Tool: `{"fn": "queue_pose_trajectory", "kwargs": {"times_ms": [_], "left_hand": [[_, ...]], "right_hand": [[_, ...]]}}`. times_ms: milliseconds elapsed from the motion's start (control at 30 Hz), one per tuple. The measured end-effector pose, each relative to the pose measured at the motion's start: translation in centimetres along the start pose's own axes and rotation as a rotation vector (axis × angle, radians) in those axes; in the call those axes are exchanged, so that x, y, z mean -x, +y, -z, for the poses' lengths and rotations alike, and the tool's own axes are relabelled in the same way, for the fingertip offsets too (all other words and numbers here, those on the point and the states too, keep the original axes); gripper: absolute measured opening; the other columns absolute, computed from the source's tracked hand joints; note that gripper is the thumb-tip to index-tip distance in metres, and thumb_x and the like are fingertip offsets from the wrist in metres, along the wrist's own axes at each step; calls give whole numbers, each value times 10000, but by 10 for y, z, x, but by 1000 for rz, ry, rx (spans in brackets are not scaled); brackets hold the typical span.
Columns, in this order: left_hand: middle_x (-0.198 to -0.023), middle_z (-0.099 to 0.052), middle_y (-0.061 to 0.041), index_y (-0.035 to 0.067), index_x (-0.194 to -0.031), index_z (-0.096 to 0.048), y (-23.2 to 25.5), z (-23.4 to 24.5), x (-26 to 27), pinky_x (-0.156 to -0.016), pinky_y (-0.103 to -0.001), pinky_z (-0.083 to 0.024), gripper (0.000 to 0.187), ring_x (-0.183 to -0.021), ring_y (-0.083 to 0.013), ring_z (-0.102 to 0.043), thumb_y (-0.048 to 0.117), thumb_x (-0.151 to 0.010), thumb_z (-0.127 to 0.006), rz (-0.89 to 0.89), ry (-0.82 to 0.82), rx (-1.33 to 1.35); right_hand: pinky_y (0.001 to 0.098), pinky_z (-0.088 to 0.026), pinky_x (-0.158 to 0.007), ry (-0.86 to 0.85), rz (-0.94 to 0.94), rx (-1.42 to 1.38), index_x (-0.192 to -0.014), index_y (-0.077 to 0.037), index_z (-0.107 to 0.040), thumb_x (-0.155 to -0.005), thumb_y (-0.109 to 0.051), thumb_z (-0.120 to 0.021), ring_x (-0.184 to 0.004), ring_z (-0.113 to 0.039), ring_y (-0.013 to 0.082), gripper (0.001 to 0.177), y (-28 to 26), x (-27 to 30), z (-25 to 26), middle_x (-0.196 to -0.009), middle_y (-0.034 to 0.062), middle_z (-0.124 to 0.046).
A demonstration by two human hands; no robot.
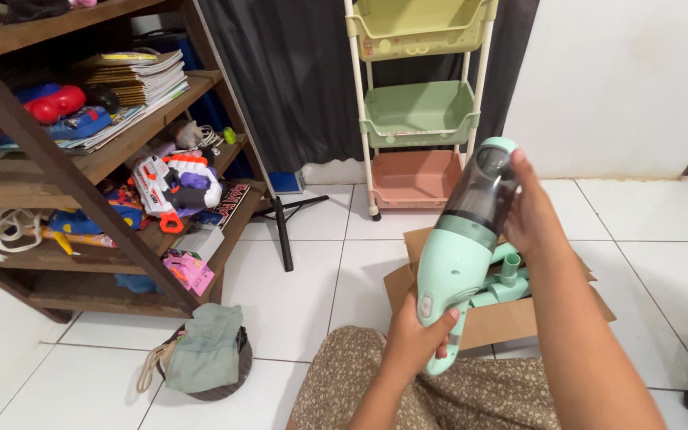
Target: The person assembles a handheld vacuum cleaner by attaching a long tube and a floor nozzle to the main body. They then detach the nozzle, reattach the tube, and place the assembled unit back into the cardboard box.
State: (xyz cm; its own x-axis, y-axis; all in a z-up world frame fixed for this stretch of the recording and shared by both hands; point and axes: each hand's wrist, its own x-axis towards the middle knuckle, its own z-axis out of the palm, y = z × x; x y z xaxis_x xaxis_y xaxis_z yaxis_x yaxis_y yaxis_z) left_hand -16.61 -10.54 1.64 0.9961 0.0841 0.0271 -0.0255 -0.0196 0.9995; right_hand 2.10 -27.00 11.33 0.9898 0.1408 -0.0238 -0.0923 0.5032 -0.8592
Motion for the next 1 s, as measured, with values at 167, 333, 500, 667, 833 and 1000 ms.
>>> {"fn": "queue_pose_trajectory", "kwargs": {"times_ms": [167, 333, 500, 667, 833, 1000], "left_hand": [[-1025, -751, -168, 80, -1628, -308, -4, -4, 2, -661, -283, -557, 968, -843, -104, -704, 255, -882, -900, -443, 214, -440], [-1092, -694, -137, 275, -1630, -25, 12, 7, 15, -458, -304, -550, 1135, -607, -202, -697, 207, -809, -805, 69, -205, 146], [-1005, -683, -206, 289, -1664, 104, 23, -6, 26, -420, -327, -523, 1218, -547, -181, -639, 131, -823, -764, 31, -190, 154], [-1015, -719, -178, 264, -1636, 103, 26, -15, 36, -427, -340, -531, 1163, -484, -193, -627, 121, -825, -718, 132, -146, -19], [-995, -729, -190, 232, -1627, 99, 24, -23, 35, -432, -351, -536, 1155, -496, -210, -647, 138, -821, -723, 195, -125, -99], [-996, -734, -218, 227, -1629, 87, 20, -28, 32, -441, -356, -554, 1121, -481, -233, -654, 142, -827, -691, 208, -100, -173]], "right_hand": [[427, -578, -857, -100, 105, 52, -1447, -132, -439, -847, -391, -756, -1059, -630, 232, 727, 33, 40, 1, -1215, 91, -601], [422, -576, -846, -88, 108, -32, -1494, -175, -384, -813, -305, -753, -1080, -631, 252, 785, 53, 68, 10, -1234, 102, -602], [394, -578, -846, -111, 76, 44, -1530, -221, -336, -784, -305, -745, -1110, -621, 217, 855, 73, 84, 14, -1285, 69, -578], [421, -588, -764, 32, -8, 51, -1482, -145, -407, -798, -285, -737, -991, -649, 252, 773, 79, 86, 22, -1171, 140, -604], [418, -593, -712, 52, -14, 33, -1450, -139, -437, -804, -301, -727, -930, -658, 248, 726, 86, 87, 31, -1128, 140, -611], [411, -591, -688, 72, -31, 35, -1439, -154, -453, -796, -323, -718, -899, -659, 230, 716, 90, 86, 34, -1100, 125, -621]]}}
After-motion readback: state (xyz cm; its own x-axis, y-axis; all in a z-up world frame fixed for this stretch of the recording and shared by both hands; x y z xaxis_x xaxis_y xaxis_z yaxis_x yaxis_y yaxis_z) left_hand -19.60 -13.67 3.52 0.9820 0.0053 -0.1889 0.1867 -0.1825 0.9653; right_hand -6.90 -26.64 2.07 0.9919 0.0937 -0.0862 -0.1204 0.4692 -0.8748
